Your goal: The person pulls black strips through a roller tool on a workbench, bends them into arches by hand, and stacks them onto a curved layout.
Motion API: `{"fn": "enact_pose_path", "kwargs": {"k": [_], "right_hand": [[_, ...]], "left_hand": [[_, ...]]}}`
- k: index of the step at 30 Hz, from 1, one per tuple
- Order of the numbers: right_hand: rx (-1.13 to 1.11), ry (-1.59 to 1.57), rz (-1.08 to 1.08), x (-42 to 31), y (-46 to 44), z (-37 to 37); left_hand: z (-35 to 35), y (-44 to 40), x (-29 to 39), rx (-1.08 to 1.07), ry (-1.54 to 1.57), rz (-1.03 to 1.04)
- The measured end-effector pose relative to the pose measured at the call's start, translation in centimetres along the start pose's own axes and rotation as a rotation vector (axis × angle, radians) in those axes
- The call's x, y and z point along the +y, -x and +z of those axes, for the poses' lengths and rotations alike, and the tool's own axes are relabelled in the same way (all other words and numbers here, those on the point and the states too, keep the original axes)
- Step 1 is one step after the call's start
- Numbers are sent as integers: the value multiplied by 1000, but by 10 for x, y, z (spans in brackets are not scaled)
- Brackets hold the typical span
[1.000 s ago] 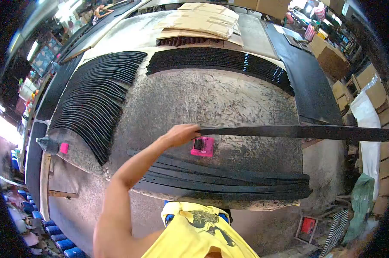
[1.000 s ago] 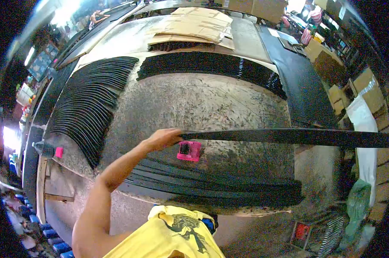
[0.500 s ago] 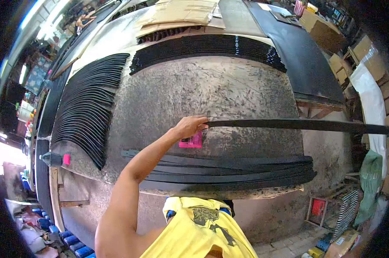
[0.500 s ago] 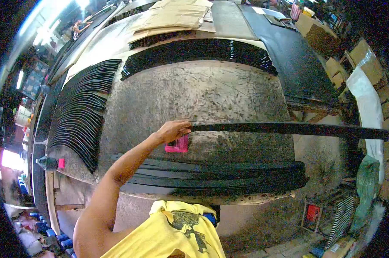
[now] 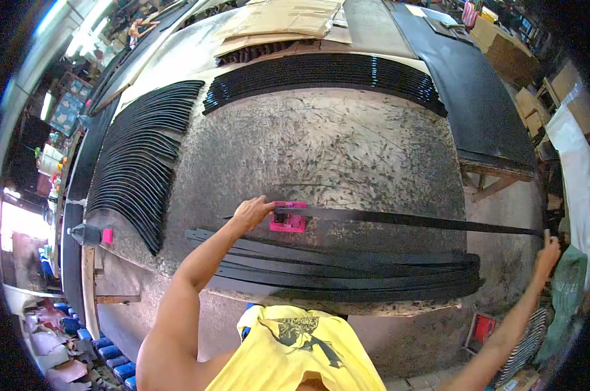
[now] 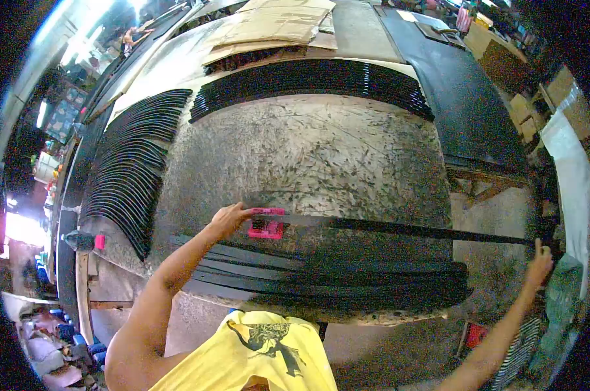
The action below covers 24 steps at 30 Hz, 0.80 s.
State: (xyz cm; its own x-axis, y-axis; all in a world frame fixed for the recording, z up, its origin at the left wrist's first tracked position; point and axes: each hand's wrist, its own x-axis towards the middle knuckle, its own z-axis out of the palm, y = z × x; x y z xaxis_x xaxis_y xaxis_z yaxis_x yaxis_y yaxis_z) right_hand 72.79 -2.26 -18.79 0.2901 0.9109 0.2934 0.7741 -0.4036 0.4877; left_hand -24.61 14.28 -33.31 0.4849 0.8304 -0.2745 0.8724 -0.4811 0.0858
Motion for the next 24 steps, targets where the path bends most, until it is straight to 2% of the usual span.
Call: {"fn": "enact_pose_path", "kwargs": {"k": [1, 3, 6, 10, 13, 16, 19, 21, 22, 24], "right_hand": [[-44, -60, 23, -21, 4, 23], [18, -82, -3, -65, 12, 60], [18, -162, 6, -141, 19, 67], [-67, -339, -51, -229, 23, 49], [-154, -344, -82, -287, 19, 28], [-58, -478, -132, -337, 24, 20], [-126, -612, -115, -385, 30, -11], [-106, -614, -173, -414, 36, -28], [-68, -600, -220, -429, 39, -36], [-42, -573, -288, -454, 50, -58]], "left_hand": [[3, 7, -9, 8, -19, -7], [13, 24, -32, 20, -58, -26], [20, 52, -61, 12, -111, -115], [21, 96, -100, -34, -187, -202], [33, 130, -138, 22, -156, -244], [21, 158, -160, -8, -151, -334], [34, 194, -205, 3, -143, -394], [44, 217, -234, 6, -164, -444], [49, 232, -250, 98, -139, -396], [49, 256, -280, 56, -178, -446]]}}
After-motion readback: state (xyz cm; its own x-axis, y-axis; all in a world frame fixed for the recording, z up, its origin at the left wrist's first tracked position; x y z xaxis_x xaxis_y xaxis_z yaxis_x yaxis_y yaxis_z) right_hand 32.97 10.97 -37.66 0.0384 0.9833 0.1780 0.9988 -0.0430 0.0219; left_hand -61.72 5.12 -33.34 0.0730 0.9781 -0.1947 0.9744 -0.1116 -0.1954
